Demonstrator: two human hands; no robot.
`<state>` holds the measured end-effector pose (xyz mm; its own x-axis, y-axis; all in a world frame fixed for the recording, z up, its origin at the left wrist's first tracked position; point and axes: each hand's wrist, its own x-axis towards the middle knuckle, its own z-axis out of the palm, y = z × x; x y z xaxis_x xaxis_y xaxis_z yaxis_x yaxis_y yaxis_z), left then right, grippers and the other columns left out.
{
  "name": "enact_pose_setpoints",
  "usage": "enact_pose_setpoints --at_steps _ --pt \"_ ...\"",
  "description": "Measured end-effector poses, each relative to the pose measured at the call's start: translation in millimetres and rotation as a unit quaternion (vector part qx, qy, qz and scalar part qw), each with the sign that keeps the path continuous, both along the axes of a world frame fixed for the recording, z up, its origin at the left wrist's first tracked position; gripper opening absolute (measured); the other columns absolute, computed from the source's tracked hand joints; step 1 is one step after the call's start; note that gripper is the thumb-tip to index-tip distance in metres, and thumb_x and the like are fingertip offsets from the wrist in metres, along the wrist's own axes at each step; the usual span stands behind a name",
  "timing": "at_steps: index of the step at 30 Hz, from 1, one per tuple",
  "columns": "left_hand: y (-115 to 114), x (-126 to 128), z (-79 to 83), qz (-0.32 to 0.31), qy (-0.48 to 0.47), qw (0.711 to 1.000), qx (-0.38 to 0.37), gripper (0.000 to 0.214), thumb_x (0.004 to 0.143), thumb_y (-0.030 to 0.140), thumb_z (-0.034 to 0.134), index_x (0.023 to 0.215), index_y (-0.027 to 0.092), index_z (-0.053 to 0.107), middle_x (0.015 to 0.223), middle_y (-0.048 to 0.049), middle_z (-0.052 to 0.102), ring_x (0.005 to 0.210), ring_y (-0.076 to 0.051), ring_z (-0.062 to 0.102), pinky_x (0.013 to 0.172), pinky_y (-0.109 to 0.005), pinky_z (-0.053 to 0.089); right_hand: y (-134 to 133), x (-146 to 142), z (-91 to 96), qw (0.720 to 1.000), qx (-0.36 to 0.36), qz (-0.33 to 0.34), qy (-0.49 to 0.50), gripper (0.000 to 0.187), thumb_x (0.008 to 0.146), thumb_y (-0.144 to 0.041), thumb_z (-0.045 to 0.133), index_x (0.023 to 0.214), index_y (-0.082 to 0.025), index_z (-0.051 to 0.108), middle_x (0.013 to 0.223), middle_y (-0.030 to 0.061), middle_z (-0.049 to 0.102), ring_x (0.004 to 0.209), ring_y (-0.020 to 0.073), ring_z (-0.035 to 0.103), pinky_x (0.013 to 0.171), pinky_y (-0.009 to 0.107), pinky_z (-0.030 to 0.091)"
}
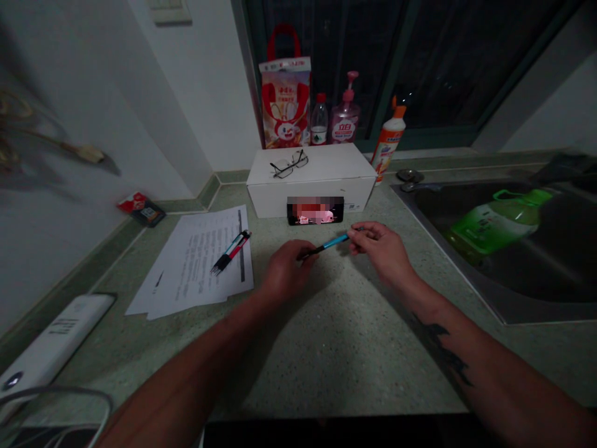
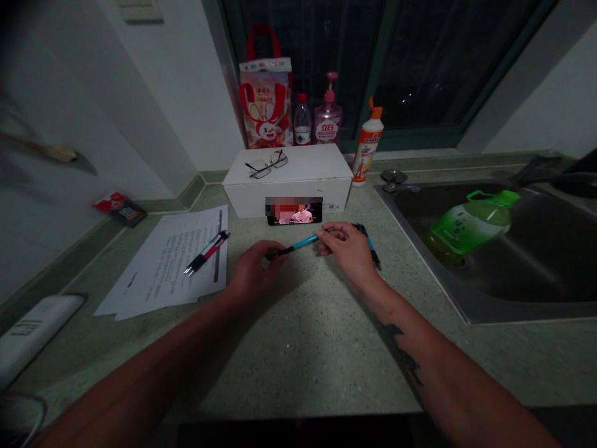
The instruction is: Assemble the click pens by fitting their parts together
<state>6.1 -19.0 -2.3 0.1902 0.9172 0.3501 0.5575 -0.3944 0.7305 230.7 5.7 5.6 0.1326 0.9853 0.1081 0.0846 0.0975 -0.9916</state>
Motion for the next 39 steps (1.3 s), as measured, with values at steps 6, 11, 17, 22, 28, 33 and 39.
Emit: enact_pose_setpoints --at_steps 6,11,17,22,28,33,39 --pt "-6 10 -2.1 -0.056 -0.034 0.99 -0.122 0.02 0.091 0.02 0.065 0.111 0.022 0.067 0.102 -0.0056 0.077 0.093 -0.021 0.072 0.084 -0.036 0.055 -6 -7 2.5 0.999 0.019 0.026 0.015 0.051 0.076 -0.055 0.08 0.113 -0.02 0.074 0.085 0.0053 0.076 0.077 0.0228 0.075 0.063 0.036 0.064" --pt "-6 11 -5.2 -0.047 -0.014 0.991 -0.126 0.019 0.09 0.02 0.066 0.108 0.021 0.068 0.101 -0.006 0.078 0.094 -0.023 0.073 0.084 -0.038 0.055 -4 -9 -6.2 0.998 0.001 0.052 0.029 0.057 0.078 -0.055 0.079 0.122 -0.02 0.073 0.091 0.0076 0.078 0.073 0.0215 0.075 0.065 0.037 0.065" --pt "-7 10 -7.1 -0.05 -0.026 0.99 -0.126 0.018 0.089 0.021 0.066 0.107 0.022 0.067 0.101 -0.0068 0.078 0.093 -0.023 0.073 0.084 -0.038 0.055 -7 -10 -3.7 0.998 0.013 0.053 0.027 0.061 0.08 -0.055 0.077 0.13 -0.021 0.07 0.089 0.0067 0.078 0.072 0.0212 0.075 0.062 0.036 0.064" --pt "-7 9 -6.5 -0.049 -0.023 0.992 -0.118 0.018 0.09 0.022 0.065 0.108 0.022 0.067 0.099 -0.0067 0.078 0.091 -0.023 0.073 0.083 -0.038 0.055 -9 -12 -2.1 0.998 0.013 0.062 0.028 0.063 0.082 -0.056 0.075 0.133 -0.021 0.068 0.09 0.0069 0.078 0.072 0.0213 0.075 0.063 0.036 0.065" --pt "-6 9 -10.5 -0.053 -0.029 0.992 -0.109 0.019 0.09 0.022 0.065 0.109 0.022 0.067 0.099 -0.006 0.077 0.091 -0.022 0.072 0.082 -0.037 0.054 -7 -11 -5.0 0.997 0.018 0.065 0.023 0.061 0.083 -0.054 0.073 0.135 -0.021 0.068 0.092 0.0076 0.078 0.071 0.0206 0.074 0.06 0.036 0.064" --pt "-6 10 -7.1 -0.049 -0.018 0.992 -0.112 0.019 0.089 0.02 0.065 0.107 0.022 0.067 0.097 -0.0051 0.077 0.09 -0.022 0.072 0.081 -0.036 0.054 -9 -12 -4.3 0.998 0.017 0.062 0.024 0.069 0.084 -0.053 0.073 0.144 -0.022 0.06 0.087 0.0058 0.076 0.071 0.0202 0.073 0.061 0.035 0.063" --pt "-5 10 -4.6 -0.053 -0.029 0.993 -0.106 0.02 0.091 0.02 0.065 0.111 0.02 0.067 0.097 -0.0064 0.076 0.087 -0.021 0.07 0.079 -0.035 0.054 -9 -19 -7.0 0.994 0.005 0.109 0.013 0.08 0.084 -0.054 0.072 0.153 -0.023 0.047 0.089 0.007 0.077 0.077 0.023 0.073 0.063 0.036 0.061"
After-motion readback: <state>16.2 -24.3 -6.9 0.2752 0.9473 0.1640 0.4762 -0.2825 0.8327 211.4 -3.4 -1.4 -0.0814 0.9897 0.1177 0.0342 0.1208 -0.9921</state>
